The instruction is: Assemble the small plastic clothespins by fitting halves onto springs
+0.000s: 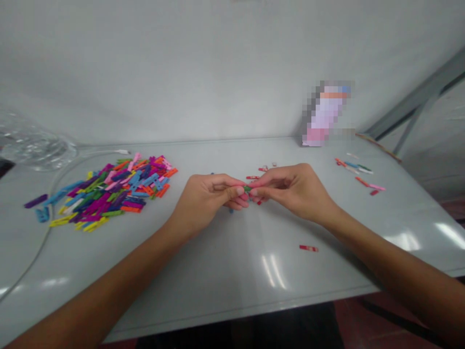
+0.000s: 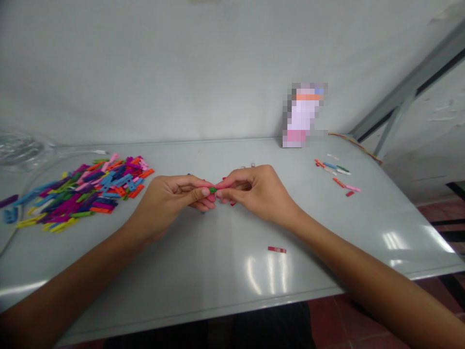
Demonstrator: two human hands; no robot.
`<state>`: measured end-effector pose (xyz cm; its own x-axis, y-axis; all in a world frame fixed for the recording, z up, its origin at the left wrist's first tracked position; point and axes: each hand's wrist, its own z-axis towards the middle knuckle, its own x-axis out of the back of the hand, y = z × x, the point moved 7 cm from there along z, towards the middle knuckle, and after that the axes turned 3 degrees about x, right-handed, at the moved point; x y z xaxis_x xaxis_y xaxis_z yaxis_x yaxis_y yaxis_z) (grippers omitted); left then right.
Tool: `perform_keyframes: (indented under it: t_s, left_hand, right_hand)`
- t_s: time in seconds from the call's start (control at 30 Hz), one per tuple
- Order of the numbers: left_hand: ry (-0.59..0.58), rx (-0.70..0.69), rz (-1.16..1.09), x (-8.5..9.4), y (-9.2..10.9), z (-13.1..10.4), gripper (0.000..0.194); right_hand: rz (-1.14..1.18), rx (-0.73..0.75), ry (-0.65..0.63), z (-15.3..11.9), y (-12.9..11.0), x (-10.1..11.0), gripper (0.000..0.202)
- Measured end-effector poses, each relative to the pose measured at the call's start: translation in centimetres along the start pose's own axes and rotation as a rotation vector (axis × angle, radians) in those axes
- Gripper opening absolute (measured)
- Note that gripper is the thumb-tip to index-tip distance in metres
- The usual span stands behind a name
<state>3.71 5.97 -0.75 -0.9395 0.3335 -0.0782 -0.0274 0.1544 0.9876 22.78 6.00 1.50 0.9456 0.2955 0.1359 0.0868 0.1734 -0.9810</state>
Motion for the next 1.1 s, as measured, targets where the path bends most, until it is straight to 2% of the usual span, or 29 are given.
perform_keyframes:
  t_s: [0.2, 0.3, 0.4, 0.6, 0.77, 0.87, 0.97, 1.03, 1.1]
  left_hand:
    - [-0.038, 0.025, -0.023, -0.4, -0.2, 0.0, 0.032]
    - [-0.061, 0.049, -0.040, -0.4, -0.3, 0.1, 0.034]
    - [-0.100, 0.082, -0.063, -0.1, -0.5, 0.3, 0.032]
    - [-0.236, 0.226, -0.068, -0.1, -0.8, 0.3, 0.031]
    - [-0.348, 0.191, -0.039, -0.7, -0.5, 0.0, 0.023]
    - [-0.309, 0.095, 0.013, -0.6, -0.4, 0.1, 0.020]
    - [-0.235, 0.048, 0.021, -0.6, -0.5, 0.1, 0.021]
    - [-0.190, 0.054, -0.015, -0.7, -0.8, 0.1, 0.023]
    - [-0.148, 0.065, -0.068, -0.8, -1.0, 0.0, 0.023]
  right_hand:
    - [0.064, -0.038, 0.026, -0.2, 0.9, -0.4, 0.030]
    - [0.011, 0.012, 0.032, -0.3, 0.7, -0.1, 0.020]
    - [-0.156, 0.144, 0.026, -0.3, -0.4, 0.3, 0.008]
    - [-0.520, 0.639, 0.012, -1.1, -3.7, 0.1, 0.012]
    - [-0.625, 0.705, 0.060, -1.7, -4.8, -0.2, 0.017]
    - [-0.621, 0.719, 0.010, -1.8, -5.0, -0.5, 0.018]
    - [-0.647, 0.702, -0.034, -1.8, -4.6, -1.0, 0.038]
    - [-0.682, 0.703, -0.002, -1.9, -4.3, -1.3, 0.045]
    - [-0.715, 0.728, 0.059, -2.2, -4.2, -1.6, 0.039]
